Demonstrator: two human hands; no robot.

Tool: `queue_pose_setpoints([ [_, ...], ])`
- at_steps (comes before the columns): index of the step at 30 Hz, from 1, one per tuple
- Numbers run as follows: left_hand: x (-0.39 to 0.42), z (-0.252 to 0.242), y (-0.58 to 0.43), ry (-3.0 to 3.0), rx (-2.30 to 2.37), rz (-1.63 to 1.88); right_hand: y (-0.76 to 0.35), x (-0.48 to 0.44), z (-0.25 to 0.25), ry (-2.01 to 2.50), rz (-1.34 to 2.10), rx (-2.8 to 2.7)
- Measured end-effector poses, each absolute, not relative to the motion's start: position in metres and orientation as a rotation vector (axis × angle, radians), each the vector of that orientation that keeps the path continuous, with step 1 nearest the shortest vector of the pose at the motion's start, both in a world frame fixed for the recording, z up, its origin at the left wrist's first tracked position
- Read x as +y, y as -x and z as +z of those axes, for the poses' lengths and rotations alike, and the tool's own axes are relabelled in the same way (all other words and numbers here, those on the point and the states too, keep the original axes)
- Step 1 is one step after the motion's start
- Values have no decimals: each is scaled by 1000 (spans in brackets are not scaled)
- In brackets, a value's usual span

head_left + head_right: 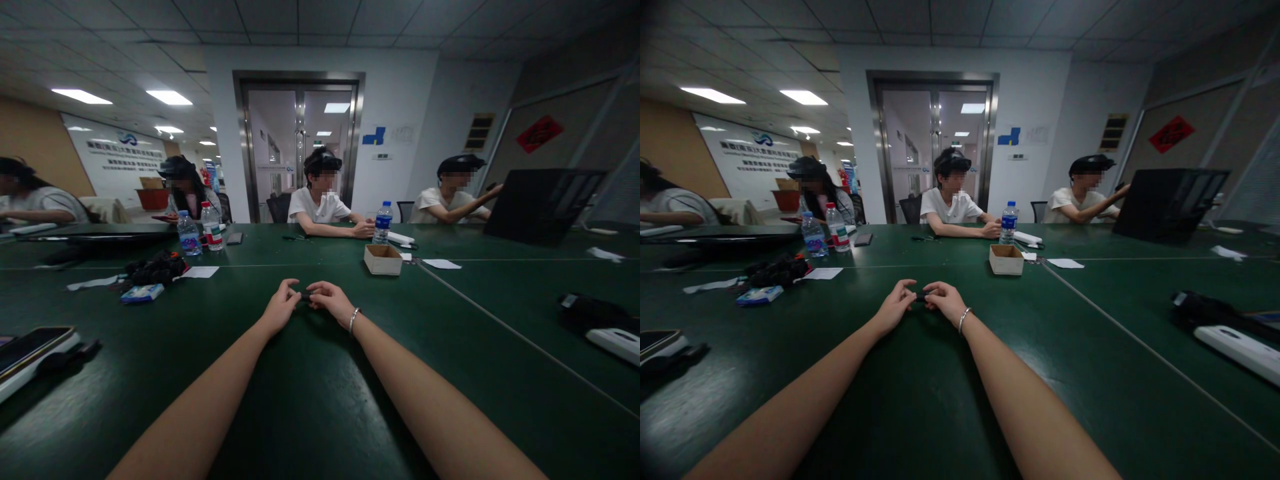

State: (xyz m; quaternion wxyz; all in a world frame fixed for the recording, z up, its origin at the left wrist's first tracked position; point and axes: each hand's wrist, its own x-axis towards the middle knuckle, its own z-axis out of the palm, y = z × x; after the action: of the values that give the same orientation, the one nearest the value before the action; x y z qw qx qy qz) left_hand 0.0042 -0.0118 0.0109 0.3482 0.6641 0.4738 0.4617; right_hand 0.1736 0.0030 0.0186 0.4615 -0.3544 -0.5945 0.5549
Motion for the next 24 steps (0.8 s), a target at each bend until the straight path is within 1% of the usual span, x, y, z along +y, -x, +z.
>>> queue_pose_setpoints([
  [3, -14, 14, -4, -1726, 1239, 1148, -174, 3, 18, 866, 1363, -1481],
  [7, -17, 17, -6, -1701, 1269, 1204, -173, 2, 19, 857, 1360, -1451],
  [12, -14, 14, -6, -1719, 1272, 1155, -173, 2, 20, 870, 1370, -1447],
  [17, -11, 11, -4, -1730, 1271, 1206, -174, 3, 20, 875, 1373, -1455],
  [21, -11, 11, -3, -1724, 1282, 1149, -174, 4, 18, 881, 1362, -1477],
  [24, -11, 11, -4, -1720, 1294, 1199, -175, 5, 17, 887, 1353, -1483],
])
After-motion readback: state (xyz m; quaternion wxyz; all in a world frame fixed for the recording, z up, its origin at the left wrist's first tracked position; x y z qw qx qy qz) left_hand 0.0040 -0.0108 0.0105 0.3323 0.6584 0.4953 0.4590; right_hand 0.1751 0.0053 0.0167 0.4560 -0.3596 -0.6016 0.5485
